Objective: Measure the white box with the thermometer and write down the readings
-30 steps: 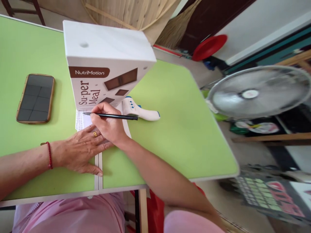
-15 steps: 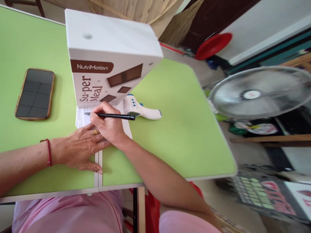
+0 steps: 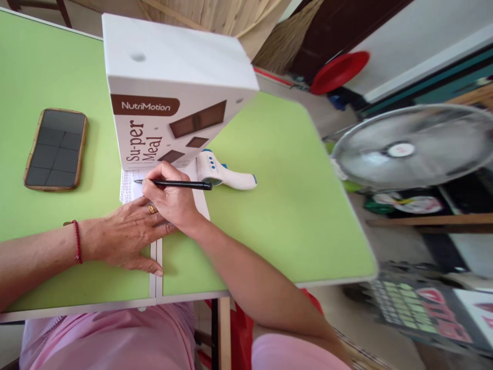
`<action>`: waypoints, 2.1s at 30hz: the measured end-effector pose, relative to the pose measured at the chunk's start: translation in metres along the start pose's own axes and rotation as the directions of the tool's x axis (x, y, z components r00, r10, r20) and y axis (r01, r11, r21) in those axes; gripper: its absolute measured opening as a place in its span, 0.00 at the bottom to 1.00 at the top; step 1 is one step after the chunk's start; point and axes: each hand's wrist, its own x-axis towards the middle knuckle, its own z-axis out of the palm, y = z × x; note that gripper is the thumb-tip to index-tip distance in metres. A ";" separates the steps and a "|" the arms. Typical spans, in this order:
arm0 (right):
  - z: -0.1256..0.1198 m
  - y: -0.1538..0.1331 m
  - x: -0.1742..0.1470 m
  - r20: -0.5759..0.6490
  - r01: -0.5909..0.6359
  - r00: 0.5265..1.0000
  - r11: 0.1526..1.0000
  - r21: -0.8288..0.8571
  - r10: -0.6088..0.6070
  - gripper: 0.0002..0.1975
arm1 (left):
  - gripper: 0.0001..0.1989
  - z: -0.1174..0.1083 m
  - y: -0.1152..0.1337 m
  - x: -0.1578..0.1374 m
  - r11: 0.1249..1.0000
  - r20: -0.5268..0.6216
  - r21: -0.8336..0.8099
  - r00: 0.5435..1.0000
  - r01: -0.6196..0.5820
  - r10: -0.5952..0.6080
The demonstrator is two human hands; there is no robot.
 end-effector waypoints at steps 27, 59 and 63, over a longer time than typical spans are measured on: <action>0.001 0.001 0.000 -0.027 0.045 0.999 0.999 0.028 -0.044 0.06 | 0.42 0.002 -0.001 -0.001 1.000 -0.027 -0.003 1.000 -0.006 0.006; -0.002 -0.001 0.001 0.017 -0.002 1.000 1.000 0.020 0.001 0.05 | 0.43 0.003 -0.002 -0.002 1.000 -0.056 -0.021 0.998 -0.008 0.006; -0.001 -0.001 0.000 -0.031 -0.015 0.999 1.000 -0.010 0.015 0.06 | 0.43 0.003 -0.003 -0.001 1.000 -0.060 -0.014 0.998 -0.018 0.017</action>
